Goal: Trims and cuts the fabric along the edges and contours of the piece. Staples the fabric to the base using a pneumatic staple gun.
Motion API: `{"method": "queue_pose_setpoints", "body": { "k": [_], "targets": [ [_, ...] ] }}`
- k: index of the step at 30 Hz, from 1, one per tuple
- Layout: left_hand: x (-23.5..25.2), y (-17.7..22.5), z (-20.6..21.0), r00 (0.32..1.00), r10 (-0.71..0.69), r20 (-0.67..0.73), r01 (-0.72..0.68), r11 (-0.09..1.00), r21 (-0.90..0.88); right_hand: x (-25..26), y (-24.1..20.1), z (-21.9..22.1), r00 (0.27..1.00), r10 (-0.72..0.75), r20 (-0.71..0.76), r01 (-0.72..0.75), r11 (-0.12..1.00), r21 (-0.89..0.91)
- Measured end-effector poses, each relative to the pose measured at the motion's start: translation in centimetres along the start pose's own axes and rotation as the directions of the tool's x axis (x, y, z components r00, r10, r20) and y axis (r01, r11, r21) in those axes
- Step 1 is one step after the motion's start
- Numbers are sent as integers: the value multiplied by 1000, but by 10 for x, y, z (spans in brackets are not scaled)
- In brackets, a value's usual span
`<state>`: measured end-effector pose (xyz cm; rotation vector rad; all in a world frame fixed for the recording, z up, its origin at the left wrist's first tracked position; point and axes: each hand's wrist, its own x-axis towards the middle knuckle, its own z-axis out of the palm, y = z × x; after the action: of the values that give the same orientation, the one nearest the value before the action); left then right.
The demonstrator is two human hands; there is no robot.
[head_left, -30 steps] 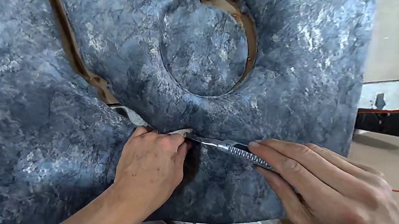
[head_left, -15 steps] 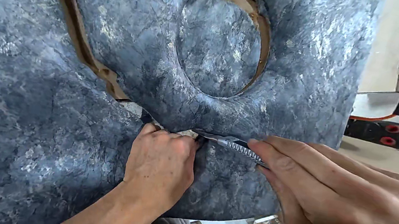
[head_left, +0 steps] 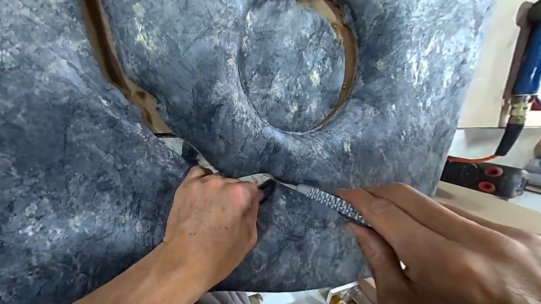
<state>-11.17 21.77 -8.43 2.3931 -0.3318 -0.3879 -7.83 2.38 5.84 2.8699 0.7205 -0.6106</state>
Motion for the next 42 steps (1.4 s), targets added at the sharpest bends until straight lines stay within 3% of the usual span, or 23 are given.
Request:
{"method": "queue_pose_setpoints", "body": {
  "k": [8, 15, 28, 34, 38, 42],
  "targets": [
    [7, 11, -2, 998, -62, -30, 63, 998, 26, -3, -7, -2, 997, 68, -33, -67, 997, 27],
    [8, 8, 2, 996, -6, -86, 5, 1000, -9, -11, -15, 8, 994, 69, -88, -64, 996, 60],
    [6, 4, 4, 994, -2, -108, -2, 999, -43, -11, -26, 13, 984, 177, -34, -171, 976, 131],
    [9, 7, -3, 925, 361, -116, -302, 887, 350, -9, -33, 12, 975, 222, -21, -217, 965, 147],
    [42, -8, -20, 869, 492, 51, -489, 841, 230, -14, -43, 12, 966, 255, -32, -245, 951, 188],
    [75, -24, -31, 704, 677, 217, -706, 701, 102, -17, -63, 11, 931, 365, -5, -355, 910, 213]
  ]
}}
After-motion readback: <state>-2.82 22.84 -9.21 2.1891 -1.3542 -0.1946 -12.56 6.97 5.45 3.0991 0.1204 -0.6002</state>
